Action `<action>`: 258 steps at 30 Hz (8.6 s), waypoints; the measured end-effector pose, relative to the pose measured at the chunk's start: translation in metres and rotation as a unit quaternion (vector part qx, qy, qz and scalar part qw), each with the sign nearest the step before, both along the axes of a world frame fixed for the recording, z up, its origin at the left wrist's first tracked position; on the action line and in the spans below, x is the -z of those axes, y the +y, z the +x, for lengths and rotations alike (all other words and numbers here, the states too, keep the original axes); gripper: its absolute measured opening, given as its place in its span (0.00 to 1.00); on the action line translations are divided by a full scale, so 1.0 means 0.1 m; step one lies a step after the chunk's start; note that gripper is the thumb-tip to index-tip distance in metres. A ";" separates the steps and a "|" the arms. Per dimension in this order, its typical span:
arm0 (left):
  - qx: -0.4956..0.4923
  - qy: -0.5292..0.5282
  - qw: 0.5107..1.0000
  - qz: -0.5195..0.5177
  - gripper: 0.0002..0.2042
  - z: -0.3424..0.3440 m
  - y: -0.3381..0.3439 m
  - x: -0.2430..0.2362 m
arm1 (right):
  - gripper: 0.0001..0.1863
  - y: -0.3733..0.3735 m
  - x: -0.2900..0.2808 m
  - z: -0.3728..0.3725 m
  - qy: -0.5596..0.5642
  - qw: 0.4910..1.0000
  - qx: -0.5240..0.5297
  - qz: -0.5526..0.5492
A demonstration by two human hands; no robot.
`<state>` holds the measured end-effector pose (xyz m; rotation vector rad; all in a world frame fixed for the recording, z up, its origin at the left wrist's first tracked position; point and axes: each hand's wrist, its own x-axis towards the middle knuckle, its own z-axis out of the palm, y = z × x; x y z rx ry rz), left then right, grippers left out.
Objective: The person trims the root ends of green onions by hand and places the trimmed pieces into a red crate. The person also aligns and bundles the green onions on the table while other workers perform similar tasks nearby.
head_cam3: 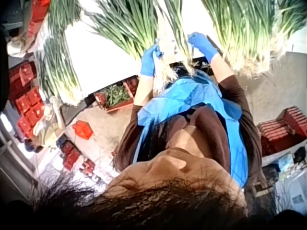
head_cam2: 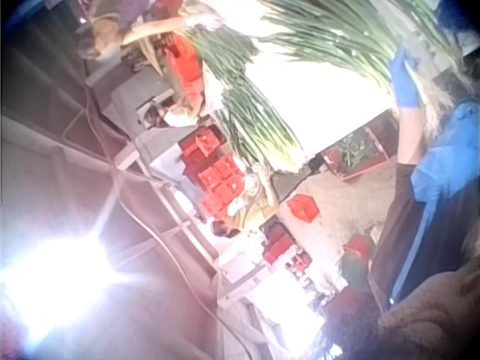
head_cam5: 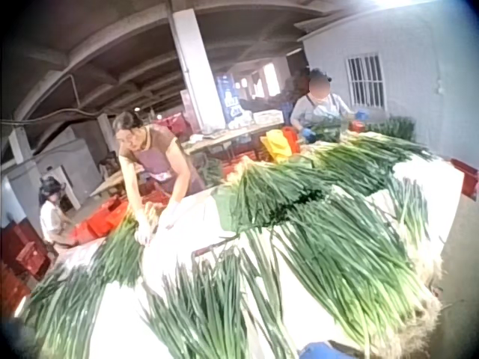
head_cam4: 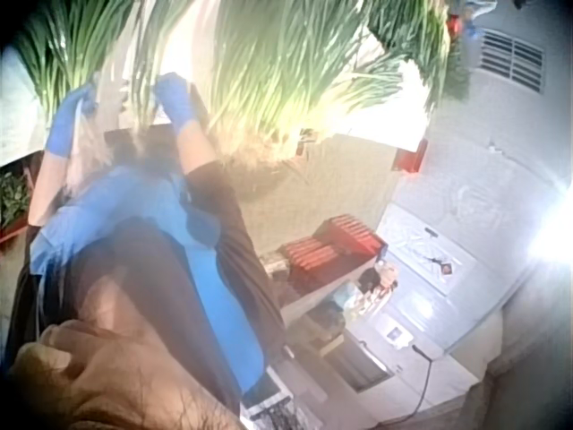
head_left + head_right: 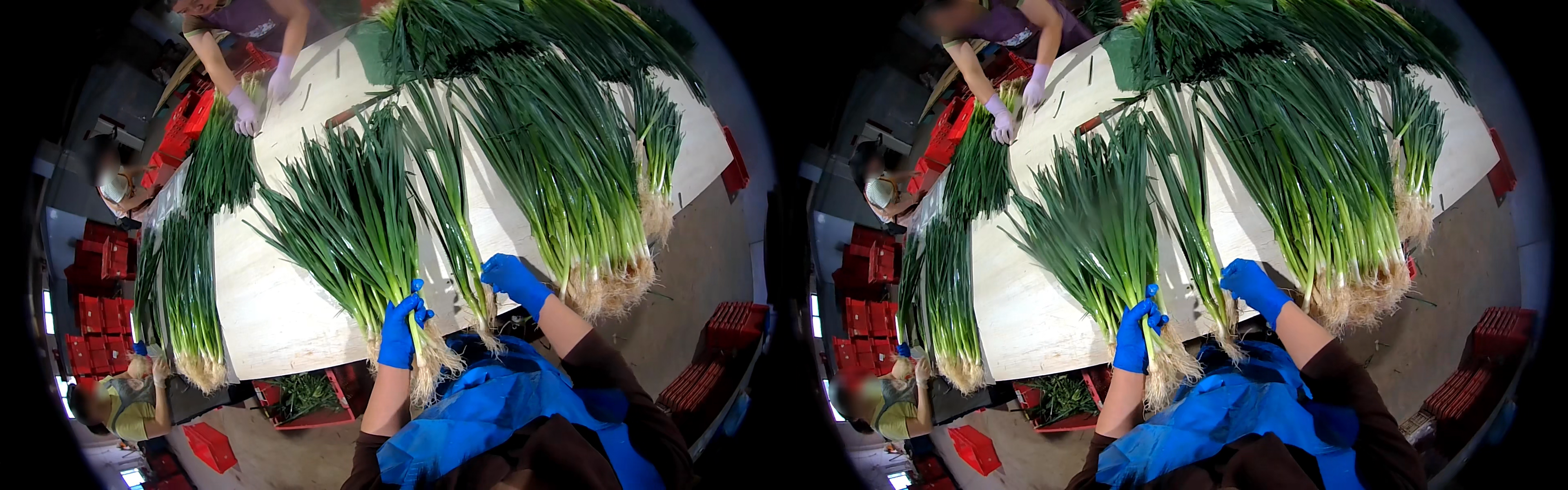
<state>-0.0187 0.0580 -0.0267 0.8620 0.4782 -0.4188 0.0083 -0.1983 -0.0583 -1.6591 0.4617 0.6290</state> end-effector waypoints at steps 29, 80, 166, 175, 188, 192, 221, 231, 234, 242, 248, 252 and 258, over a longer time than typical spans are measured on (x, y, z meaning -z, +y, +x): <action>0.165 -0.115 0.979 -0.042 0.26 -0.01 -0.85 -0.17 | 0.22 0.31 -0.50 -0.96 -0.165 0.966 -0.198 -0.019; 0.450 -0.028 0.882 0.136 0.12 -0.25 -0.08 -1.04 | 0.03 -1.55 -1.71 0.01 -0.514 0.618 -0.239 -0.544; 0.400 -0.165 0.901 -0.018 0.34 0.50 -1.46 -1.48 | 0.47 -1.04 -1.45 -0.85 -0.272 0.933 -0.237 0.009; 0.261 -0.189 0.945 0.060 0.19 0.58 -2.35 -1.34 | 0.42 -0.60 -1.04 -0.99 -0.353 0.934 0.034 0.038; 0.309 -0.224 0.924 0.010 0.34 0.59 -2.63 -1.41 | 0.21 -2.46 -1.51 -0.54 -0.389 0.880 0.268 0.054; 0.245 -0.147 0.955 0.085 0.27 0.46 -2.03 -1.02 | 0.25 -3.48 -1.39 0.02 -0.268 0.892 0.309 -0.190; 0.279 -0.120 0.643 0.703 0.32 0.13 -0.36 0.21 | 0.46 0.33 -0.33 -0.28 -0.239 0.826 -0.324 -0.396; 0.187 -0.071 0.980 0.018 0.26 -0.03 0.12 -0.08 | 0.43 0.35 -0.03 -0.26 -0.178 0.916 -0.161 -0.322; 0.183 -0.084 0.979 -0.044 0.27 -0.08 0.12 -0.10 | 0.36 0.23 -0.06 -0.17 -0.163 0.964 -0.096 -0.190; 0.115 -0.065 0.991 0.011 0.24 -0.13 0.05 -0.22 | 0.28 0.43 -0.39 -0.21 -0.046 0.977 -0.013 0.209; 0.111 -0.004 0.976 0.189 0.18 -0.19 -0.39 0.23 | 0.22 0.36 -0.05 -0.40 0.072 0.983 0.059 0.157; 0.079 0.025 0.986 0.147 0.18 -0.09 -0.62 0.10 | 0.24 0.31 -0.03 -0.50 0.038 0.982 0.021 0.182; 0.095 -0.011 0.994 0.059 0.17 0.04 -0.70 0.23 | 0.24 0.27 -0.38 -0.59 0.013 0.986 0.041 0.159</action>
